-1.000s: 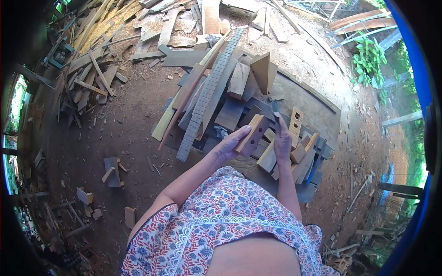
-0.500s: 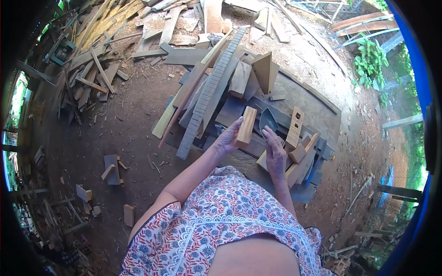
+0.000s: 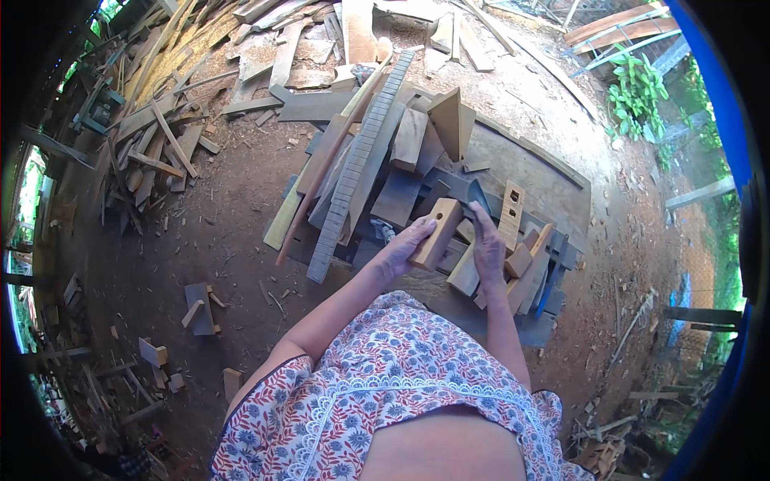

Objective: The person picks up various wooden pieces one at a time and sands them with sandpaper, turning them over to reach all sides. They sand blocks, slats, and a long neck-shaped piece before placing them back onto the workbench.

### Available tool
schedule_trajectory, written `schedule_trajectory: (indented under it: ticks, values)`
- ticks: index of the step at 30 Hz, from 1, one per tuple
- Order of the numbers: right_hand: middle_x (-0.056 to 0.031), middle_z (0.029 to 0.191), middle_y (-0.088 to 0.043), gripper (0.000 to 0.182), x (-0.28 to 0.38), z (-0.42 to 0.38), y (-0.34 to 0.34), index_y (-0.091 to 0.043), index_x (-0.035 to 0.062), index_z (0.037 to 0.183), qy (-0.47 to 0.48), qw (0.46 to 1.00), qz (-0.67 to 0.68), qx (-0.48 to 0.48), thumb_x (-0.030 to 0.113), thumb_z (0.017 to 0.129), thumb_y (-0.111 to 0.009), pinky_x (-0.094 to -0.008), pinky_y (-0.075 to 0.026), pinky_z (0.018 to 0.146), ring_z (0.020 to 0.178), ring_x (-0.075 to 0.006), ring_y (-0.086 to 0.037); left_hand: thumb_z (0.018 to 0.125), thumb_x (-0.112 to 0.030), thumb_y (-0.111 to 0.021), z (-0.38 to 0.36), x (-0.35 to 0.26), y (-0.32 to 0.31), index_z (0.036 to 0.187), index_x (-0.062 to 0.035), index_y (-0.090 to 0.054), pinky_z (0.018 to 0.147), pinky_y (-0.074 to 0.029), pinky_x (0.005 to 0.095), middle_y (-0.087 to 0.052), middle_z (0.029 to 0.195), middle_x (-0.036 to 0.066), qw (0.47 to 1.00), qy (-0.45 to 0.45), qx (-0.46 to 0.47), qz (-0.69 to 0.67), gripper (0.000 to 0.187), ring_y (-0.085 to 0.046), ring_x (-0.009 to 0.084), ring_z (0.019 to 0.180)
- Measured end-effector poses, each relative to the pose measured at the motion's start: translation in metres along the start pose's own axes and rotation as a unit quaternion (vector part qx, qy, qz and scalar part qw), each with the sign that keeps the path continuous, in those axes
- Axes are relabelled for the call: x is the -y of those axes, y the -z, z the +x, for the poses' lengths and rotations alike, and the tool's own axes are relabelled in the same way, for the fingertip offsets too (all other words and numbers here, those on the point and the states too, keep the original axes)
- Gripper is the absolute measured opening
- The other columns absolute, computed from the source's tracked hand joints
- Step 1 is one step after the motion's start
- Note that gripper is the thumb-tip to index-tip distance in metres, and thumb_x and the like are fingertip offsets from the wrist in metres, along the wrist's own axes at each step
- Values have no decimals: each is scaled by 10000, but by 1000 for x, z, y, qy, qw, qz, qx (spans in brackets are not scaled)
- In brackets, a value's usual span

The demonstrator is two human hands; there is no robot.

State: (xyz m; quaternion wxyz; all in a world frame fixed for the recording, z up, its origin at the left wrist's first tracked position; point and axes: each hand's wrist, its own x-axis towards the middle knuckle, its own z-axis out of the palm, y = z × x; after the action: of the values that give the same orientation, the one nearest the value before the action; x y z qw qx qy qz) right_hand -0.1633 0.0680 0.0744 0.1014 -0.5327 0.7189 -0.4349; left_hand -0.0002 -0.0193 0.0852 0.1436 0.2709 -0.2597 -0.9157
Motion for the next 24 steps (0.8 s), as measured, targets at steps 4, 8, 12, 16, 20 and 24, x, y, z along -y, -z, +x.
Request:
schedule_trajectory:
  ticks: [4, 8, 12, 16, 20, 24]
  values:
    - [-116, 1243, -555, 351, 21, -7, 12, -555, 88, 1195, -29, 999, 16, -5, -19, 864, -513, -355, -439, 957, 1154, -275, -529, 949, -344, -470, 7, 0, 6, 1268, -71, -389, 768, -551, 365, -535, 1083, 104, 999, 20, -17, 43, 428, -599, 201, 933]
    - [-102, 1262, -543, 398, 54, -31, 8, -565, 100, 1196, 48, 998, -14, 45, -34, 822, -539, -370, -414, 982, 1184, -286, -503, 962, -313, -450, 12, 2, 14, 1253, -77, -404, 755, -549, 338, -546, 1106, 114, 998, 1, -19, -55, 378, -604, 185, 942]
    - [-65, 1278, -537, 430, 60, -48, 2, -602, 164, 1170, 119, 989, -50, 68, 18, 766, -611, -446, -371, 1012, 1200, -302, -483, 965, -296, -443, 26, 15, 25, 1234, -75, -410, 783, -550, 342, -542, 1140, 124, 987, -45, 8, -152, 349, -611, 206, 945]
    - [-39, 1276, -540, 415, 50, -53, 5, -614, 201, 1152, 125, 981, -102, 104, 56, 764, -620, -471, -348, 1019, 1207, -299, -474, 947, -284, -483, 35, 19, 30, 1281, -93, -368, 868, -523, 329, -529, 1161, 106, 994, -26, 61, -91, 401, -562, 182, 1063]
    - [-37, 1273, -541, 427, 18, -51, 18, -596, 207, 1174, 64, 984, -146, 76, 53, 775, -601, -470, -349, 1017, 1204, -292, -476, 933, -334, -507, 36, 31, 1, 1301, -103, -362, 831, -527, 326, -513, 1190, 65, 998, 48, 20, -21, 457, -553, 152, 1056]
    - [-78, 1252, -548, 349, -26, -45, 63, -575, 141, 1185, -77, 991, -78, -74, 26, 860, -521, -400, -379, 1010, 1189, -291, -489, 953, -408, -434, 65, 58, -20, 1282, -102, -407, 734, -521, 316, -516, 1187, 77, 988, 103, 79, 85, 451, -587, 165, 935]
